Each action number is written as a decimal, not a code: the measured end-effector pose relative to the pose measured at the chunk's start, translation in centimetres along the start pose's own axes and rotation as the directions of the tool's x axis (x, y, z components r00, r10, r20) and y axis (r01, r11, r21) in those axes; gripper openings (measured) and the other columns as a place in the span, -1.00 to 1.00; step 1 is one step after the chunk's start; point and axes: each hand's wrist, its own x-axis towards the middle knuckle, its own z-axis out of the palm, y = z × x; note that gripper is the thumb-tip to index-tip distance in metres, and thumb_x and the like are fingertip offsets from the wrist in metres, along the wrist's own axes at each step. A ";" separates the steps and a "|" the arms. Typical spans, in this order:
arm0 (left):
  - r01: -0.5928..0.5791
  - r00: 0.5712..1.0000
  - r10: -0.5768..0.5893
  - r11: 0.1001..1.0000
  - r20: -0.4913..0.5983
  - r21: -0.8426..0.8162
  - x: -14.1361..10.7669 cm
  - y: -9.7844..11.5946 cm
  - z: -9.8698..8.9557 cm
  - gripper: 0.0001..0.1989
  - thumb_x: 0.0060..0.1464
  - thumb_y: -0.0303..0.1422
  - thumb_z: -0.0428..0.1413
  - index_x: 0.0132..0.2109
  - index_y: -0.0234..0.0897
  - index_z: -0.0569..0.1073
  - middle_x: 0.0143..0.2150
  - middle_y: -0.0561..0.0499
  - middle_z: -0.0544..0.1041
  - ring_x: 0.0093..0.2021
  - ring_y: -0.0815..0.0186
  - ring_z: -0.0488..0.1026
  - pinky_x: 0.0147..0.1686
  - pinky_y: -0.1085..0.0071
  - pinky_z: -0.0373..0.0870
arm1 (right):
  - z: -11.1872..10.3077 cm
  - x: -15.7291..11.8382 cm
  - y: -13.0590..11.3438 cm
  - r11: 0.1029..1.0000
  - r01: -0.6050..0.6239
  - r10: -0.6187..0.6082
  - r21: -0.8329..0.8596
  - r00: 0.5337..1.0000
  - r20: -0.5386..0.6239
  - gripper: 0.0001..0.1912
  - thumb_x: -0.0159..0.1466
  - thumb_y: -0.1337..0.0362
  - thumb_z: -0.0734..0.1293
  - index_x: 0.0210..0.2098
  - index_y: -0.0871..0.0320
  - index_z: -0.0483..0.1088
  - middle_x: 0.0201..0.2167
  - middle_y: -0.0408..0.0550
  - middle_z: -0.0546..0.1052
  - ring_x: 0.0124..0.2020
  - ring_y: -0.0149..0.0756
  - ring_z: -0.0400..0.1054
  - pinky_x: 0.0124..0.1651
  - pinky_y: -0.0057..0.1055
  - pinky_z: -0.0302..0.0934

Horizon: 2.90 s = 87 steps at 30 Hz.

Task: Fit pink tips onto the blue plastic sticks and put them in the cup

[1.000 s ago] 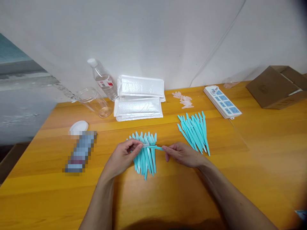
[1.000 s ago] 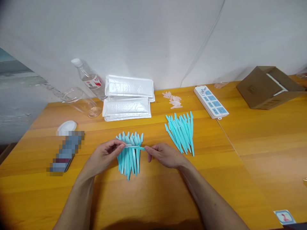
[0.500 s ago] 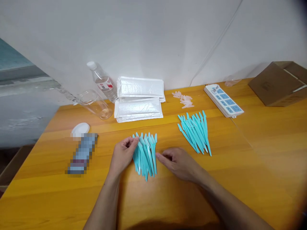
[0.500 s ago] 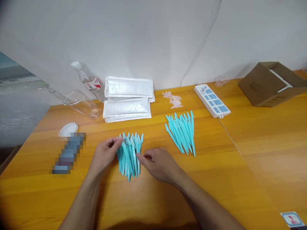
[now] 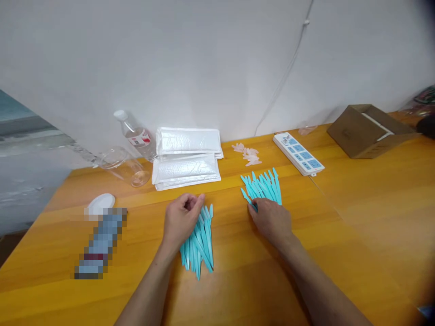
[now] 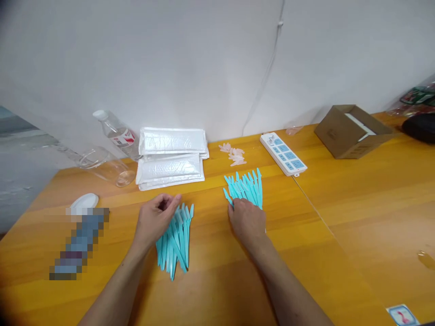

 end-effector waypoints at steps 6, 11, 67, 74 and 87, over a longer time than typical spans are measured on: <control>-0.349 0.918 0.279 0.906 0.281 0.239 12.0 4.2 6.9 -0.74 0.24 -0.28 0.03 -0.15 -0.25 0.59 -0.20 -0.07 0.64 -0.23 0.23 0.54 -0.19 0.39 0.36 | -0.7 -0.4 -0.2 0.998 0.016 -0.015 0.066 1.000 -0.023 -0.66 0.41 0.28 0.12 -0.26 0.18 0.51 -0.25 0.12 0.62 -0.27 -0.14 0.52 -0.36 -0.39 0.12; -0.440 0.865 0.296 0.837 0.406 0.327 18.2 6.0 13.5 -0.72 0.15 -0.45 0.09 -0.03 -0.32 0.59 -0.02 -0.20 0.61 -0.02 0.11 0.52 0.00 0.31 0.35 | -1.7 -0.3 0.8 0.867 0.071 -0.065 0.493 0.997 -0.029 -0.72 0.36 0.21 0.19 -0.36 0.12 0.48 -0.43 -0.06 0.57 -0.40 -0.29 0.41 -0.40 -0.43 0.07; 0.238 0.955 -0.296 0.810 -0.023 -0.535 -3.1 -2.7 -2.8 -0.55 0.12 -0.09 0.19 0.02 -0.33 0.43 -0.49 0.13 0.42 -0.53 0.45 0.31 -0.51 0.54 0.27 | 2.0 -3.5 -7.6 0.592 0.113 -0.396 0.798 0.903 0.165 -0.49 0.30 -0.02 0.25 -0.63 0.20 0.32 -0.65 -0.24 0.18 -0.57 -0.47 0.10 -0.48 -0.46 -0.10; 0.213 0.963 -0.267 0.836 -0.035 -0.506 -3.0 -3.2 -2.7 -0.58 0.13 -0.07 0.17 -0.03 -0.32 0.48 -0.51 0.13 0.39 -0.53 0.45 0.28 -0.52 0.54 0.21 | 0.5 -3.8 -4.4 0.134 -0.282 -0.300 0.950 0.902 0.310 -0.48 0.29 -0.14 0.25 -0.15 0.19 0.54 -0.26 0.04 0.63 -0.32 -0.21 0.50 -0.28 -0.34 0.35; -0.245 0.949 0.249 0.969 0.195 -0.044 8.7 3.5 4.7 -0.68 0.21 -0.17 0.05 -0.13 -0.31 0.57 -0.41 0.02 0.53 -0.41 0.35 0.42 -0.37 0.46 0.30 | 0.4 -3.4 1.3 0.814 0.103 0.023 0.572 0.978 -0.209 -0.55 0.35 -0.01 0.22 -0.03 0.18 0.51 -0.22 0.10 0.59 -0.17 -0.09 0.45 -0.09 -0.25 0.27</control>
